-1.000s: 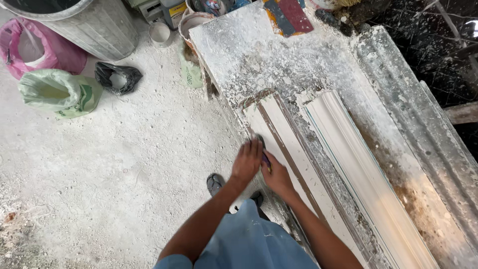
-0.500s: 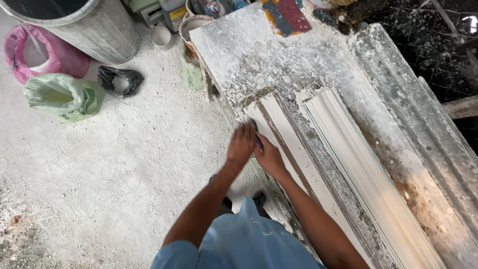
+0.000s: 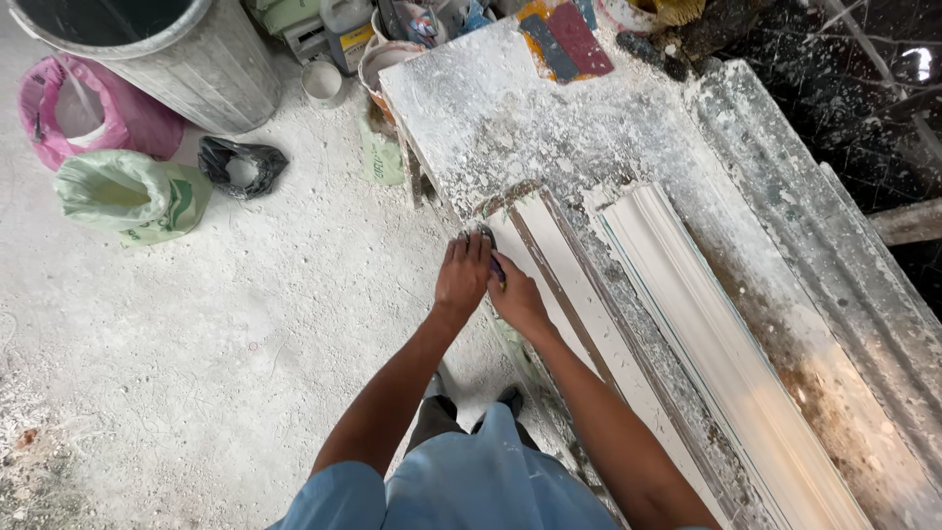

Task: The person uses a handheld scraper to smooth the surface of a long white plaster mold lying on a workbench. The person repeatedly scrapes along the length of the mold, then flips it over and continues smoothing the other side.

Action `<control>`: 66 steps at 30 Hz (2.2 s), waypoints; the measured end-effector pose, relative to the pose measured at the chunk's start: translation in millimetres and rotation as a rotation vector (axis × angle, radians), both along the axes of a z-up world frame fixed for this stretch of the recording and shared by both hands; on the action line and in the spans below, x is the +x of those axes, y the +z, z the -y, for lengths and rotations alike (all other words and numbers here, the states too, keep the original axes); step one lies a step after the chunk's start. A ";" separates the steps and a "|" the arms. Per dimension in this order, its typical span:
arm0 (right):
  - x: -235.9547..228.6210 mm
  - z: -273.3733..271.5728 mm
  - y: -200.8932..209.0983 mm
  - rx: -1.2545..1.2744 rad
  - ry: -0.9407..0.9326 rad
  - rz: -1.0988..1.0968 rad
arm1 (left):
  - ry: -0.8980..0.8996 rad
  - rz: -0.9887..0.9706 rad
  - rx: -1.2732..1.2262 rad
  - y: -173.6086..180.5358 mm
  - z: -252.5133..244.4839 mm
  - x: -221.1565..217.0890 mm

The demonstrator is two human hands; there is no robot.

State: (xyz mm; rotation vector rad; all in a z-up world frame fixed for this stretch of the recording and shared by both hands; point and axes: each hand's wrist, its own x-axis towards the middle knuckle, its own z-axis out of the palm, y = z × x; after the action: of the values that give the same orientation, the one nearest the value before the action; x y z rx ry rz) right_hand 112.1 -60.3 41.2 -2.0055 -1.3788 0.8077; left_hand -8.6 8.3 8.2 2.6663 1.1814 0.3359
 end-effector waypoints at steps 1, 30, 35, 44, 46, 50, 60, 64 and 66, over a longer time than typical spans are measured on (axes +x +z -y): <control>0.5 3.3 0.3 -0.064 -0.019 -0.004 | -0.015 -0.017 0.009 -0.2 -0.7 -0.1; -9.8 1.3 -12.0 -0.085 -0.068 -0.031 | 0.039 0.009 0.014 -3.3 -5.7 -9.6; -6.2 -3.8 -24.1 0.051 -0.054 -0.054 | 0.011 -0.053 -0.036 0.8 -12.1 -5.6; -6.1 -4.4 -28.5 -0.105 -0.141 -0.225 | 0.106 -0.016 -0.248 11.4 -14.7 -9.3; -3.2 13.8 -27.7 -0.194 -0.172 -0.265 | 0.167 0.125 -0.264 2.6 -0.1 -12.2; -6.2 41.2 -37.3 -0.200 -0.073 -0.344 | 0.611 0.737 -1.115 -21.6 36.0 -14.8; 26.6 21.0 -26.0 -0.063 0.267 0.053 | 0.812 1.013 -1.384 -83.2 22.7 -34.0; 42.1 7.7 -13.9 0.041 0.141 0.128 | 0.653 0.857 -1.578 -105.1 21.4 -20.4; 44.7 5.4 -10.2 0.061 0.124 0.125 | 0.660 0.830 -1.667 -106.7 18.3 -4.4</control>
State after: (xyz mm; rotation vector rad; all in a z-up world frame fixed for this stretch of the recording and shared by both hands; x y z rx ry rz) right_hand 156.8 -65.7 31.0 -1.9674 -1.5927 0.6948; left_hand -13.0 -9.9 -98.5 0.5857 1.1069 0.2708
